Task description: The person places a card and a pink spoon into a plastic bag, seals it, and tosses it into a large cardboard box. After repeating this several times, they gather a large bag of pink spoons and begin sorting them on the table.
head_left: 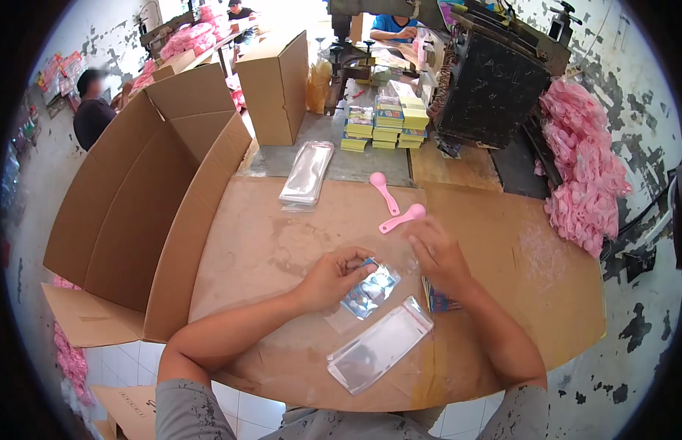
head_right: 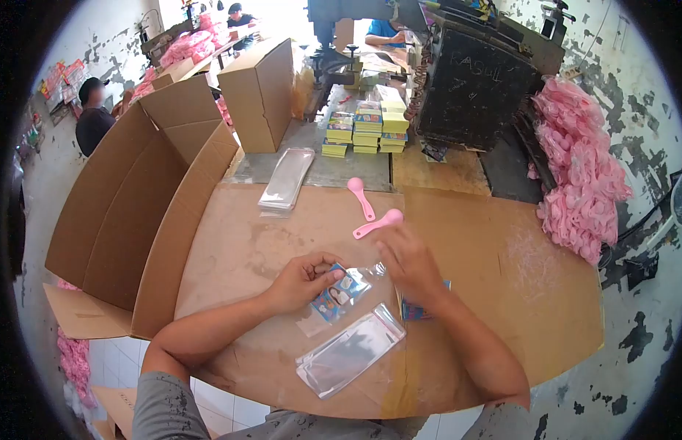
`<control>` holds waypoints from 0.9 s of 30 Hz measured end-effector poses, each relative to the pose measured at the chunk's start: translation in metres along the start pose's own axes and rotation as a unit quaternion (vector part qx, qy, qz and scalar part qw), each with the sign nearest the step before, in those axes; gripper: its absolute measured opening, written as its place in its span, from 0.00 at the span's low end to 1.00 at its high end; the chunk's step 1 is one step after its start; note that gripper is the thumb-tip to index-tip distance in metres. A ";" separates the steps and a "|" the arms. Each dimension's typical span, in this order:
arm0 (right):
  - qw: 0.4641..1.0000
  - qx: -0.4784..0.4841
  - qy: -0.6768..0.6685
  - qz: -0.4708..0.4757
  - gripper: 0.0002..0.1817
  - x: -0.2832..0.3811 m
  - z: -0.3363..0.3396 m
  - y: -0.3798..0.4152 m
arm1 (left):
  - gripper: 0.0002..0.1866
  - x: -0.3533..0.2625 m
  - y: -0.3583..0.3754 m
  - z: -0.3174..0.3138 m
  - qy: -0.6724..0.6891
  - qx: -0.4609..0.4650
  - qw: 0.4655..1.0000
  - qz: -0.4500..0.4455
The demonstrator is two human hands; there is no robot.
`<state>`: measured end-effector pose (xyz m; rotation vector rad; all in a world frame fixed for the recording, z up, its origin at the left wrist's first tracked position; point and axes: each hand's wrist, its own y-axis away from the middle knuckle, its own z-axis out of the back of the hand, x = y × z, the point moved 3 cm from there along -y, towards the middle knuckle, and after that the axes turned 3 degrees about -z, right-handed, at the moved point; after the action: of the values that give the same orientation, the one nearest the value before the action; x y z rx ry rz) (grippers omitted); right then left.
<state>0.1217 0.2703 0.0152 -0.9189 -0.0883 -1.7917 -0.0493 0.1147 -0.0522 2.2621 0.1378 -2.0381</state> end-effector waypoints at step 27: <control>0.910 -0.138 -0.370 -0.123 0.29 0.015 -0.014 0.009 | 0.16 -0.009 0.002 -0.004 0.039 0.029 0.999 -0.019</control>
<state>0.1194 0.2485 0.0114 -1.8307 -0.4583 -1.6052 -0.0458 0.1132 -0.0432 2.3916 0.1304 -1.9984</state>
